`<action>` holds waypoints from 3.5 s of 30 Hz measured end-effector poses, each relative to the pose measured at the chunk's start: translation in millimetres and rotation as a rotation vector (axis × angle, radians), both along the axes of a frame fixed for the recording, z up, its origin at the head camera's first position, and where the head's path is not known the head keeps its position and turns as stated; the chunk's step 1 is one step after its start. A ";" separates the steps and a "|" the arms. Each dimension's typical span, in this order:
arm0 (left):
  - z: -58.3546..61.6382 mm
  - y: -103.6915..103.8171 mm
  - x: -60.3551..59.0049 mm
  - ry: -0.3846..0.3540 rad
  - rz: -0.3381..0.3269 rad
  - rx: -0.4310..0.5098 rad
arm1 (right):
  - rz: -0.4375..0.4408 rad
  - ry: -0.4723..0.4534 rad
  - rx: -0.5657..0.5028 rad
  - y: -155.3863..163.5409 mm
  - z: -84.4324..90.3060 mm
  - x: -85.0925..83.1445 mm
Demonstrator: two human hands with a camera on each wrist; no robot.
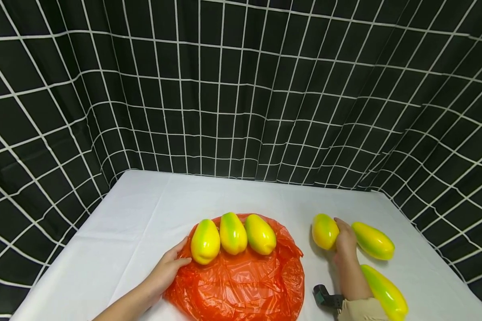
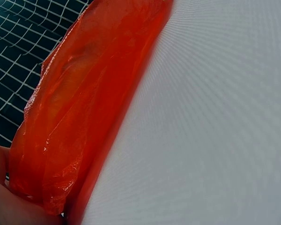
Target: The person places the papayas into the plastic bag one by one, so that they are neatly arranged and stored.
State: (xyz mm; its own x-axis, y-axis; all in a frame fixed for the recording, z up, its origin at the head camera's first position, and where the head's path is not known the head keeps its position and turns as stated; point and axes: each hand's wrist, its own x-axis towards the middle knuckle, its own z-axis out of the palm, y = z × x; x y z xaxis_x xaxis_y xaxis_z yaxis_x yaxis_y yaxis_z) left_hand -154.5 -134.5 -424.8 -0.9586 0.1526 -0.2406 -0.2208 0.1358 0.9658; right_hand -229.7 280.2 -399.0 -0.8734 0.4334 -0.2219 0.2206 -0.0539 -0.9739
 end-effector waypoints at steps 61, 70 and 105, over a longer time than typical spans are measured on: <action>0.0 -0.6 -0.5 0.032 -0.016 -0.019 | 0.548 0.048 -0.223 -251.3 -3.9 134.0; -0.8 -1.2 0.4 0.027 -0.017 -0.030 | 0.559 0.052 -0.155 -256.3 -9.4 131.4; -0.5 -1.8 -1.2 0.026 -0.020 -0.058 | 0.533 0.048 -0.095 -261.1 -14.6 128.8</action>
State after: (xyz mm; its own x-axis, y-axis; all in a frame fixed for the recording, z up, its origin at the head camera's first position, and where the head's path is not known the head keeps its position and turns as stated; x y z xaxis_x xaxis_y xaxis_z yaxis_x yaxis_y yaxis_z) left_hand -155.7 -136.4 -425.3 -0.9615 0.1587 -0.2244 -0.1921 0.1957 0.9616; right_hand -100.9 19.0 -413.6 -0.9770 -0.0923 -0.1925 0.1963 -0.0348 -0.9799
